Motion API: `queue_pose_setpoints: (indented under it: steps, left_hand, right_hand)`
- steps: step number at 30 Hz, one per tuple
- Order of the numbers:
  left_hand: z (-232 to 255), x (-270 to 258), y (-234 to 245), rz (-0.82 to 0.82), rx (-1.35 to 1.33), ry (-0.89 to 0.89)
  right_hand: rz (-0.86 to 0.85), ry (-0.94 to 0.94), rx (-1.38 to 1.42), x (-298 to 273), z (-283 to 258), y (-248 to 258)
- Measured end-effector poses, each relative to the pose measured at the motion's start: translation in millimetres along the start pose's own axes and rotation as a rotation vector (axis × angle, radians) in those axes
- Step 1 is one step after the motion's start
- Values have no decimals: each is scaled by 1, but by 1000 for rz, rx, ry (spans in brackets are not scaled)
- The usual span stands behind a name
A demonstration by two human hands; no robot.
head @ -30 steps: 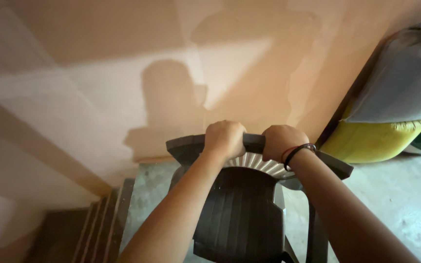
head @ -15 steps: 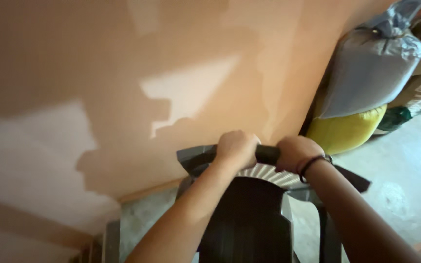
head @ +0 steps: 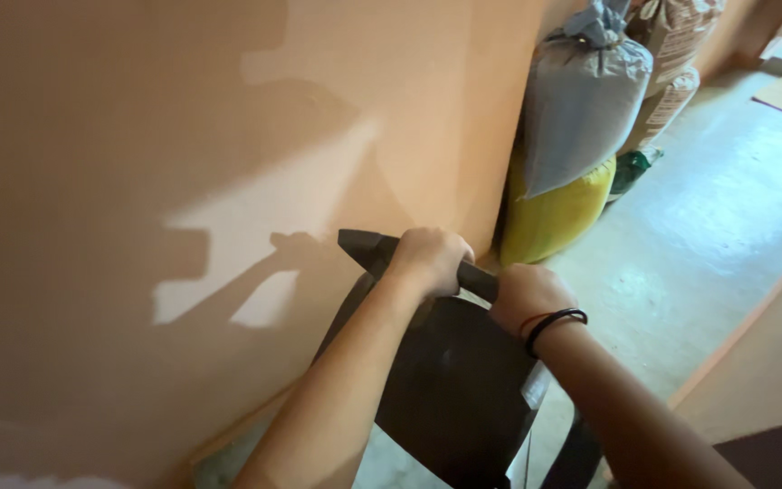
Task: The person places a red cloth on a stair and then picks up a plastic chair. They carry the chair through a doorway, down a short flight of stairs, and along a narrow corridor, finally setting it down against a wall.
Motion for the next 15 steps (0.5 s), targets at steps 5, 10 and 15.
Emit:
queue_pose_setpoints:
  steps: [5, 10, 15]
  left_hand:
    - [-29, 3, 3, -1, -28, 2]
    - [-40, 13, -2, 12, -38, 46]
    - [-36, 31, 7, -34, -18, 48]
  right_hand:
    - [28, 32, 13, 17, -26, -1]
    - [-3, 55, 6, 28, -32, 8]
    - [6, 65, 40, 38, -22, 21]
Point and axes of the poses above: each hand's wrist, its own x-axis towards the middle knuckle, its own y-axis out of the back of the hand, z = x × y, the point moved 1 cm from there along x, towards the middle knuckle, and after that the axes turned 9 degrees about -z, right-handed, at the moved point
